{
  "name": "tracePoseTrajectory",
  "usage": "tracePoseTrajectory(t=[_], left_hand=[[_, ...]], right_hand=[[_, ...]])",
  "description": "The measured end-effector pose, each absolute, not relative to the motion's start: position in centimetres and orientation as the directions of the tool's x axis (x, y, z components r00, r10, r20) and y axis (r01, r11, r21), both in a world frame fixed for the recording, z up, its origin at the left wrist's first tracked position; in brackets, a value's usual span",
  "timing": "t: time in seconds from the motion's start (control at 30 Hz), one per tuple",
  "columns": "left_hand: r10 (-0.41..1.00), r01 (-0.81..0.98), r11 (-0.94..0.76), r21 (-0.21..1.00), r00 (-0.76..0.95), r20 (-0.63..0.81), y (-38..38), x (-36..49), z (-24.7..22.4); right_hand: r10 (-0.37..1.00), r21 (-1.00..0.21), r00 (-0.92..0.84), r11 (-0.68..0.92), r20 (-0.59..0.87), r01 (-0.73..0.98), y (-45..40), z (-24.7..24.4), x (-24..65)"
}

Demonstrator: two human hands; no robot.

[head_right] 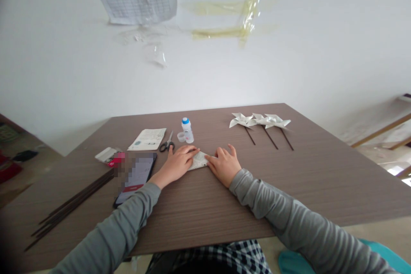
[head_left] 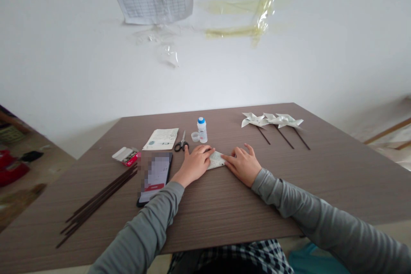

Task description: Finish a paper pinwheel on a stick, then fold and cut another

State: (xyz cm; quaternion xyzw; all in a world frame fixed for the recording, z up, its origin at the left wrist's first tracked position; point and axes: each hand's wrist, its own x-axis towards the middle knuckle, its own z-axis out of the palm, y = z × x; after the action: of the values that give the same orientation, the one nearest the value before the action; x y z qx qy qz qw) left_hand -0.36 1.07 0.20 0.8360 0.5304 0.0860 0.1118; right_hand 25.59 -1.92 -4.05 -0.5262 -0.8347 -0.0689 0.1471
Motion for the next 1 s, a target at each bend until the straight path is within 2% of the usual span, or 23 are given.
tracePoseTrajectory(t=[0.33, 0.73, 1.0], left_hand=[[0.915, 0.861, -0.397, 0.317, 0.397, 0.066, 1.3, -0.6, -0.6], [0.926, 0.879, -0.368, 0.304, 0.376, 0.035, 0.7, -0.5, 0.3], [0.933, 0.891, -0.36, 0.275, 0.351, 0.083, 0.4, -0.5, 0.0]], right_hand=[[0.858, -0.046, -0.406, 0.441, 0.315, 0.896, -1.8, -4.2, 25.7], [0.878, -0.075, -0.384, 0.42, 0.284, 0.904, -2.1, -3.5, 25.3], [0.886, -0.075, -0.383, 0.414, 0.262, 0.907, -2.1, -3.2, 25.2]])
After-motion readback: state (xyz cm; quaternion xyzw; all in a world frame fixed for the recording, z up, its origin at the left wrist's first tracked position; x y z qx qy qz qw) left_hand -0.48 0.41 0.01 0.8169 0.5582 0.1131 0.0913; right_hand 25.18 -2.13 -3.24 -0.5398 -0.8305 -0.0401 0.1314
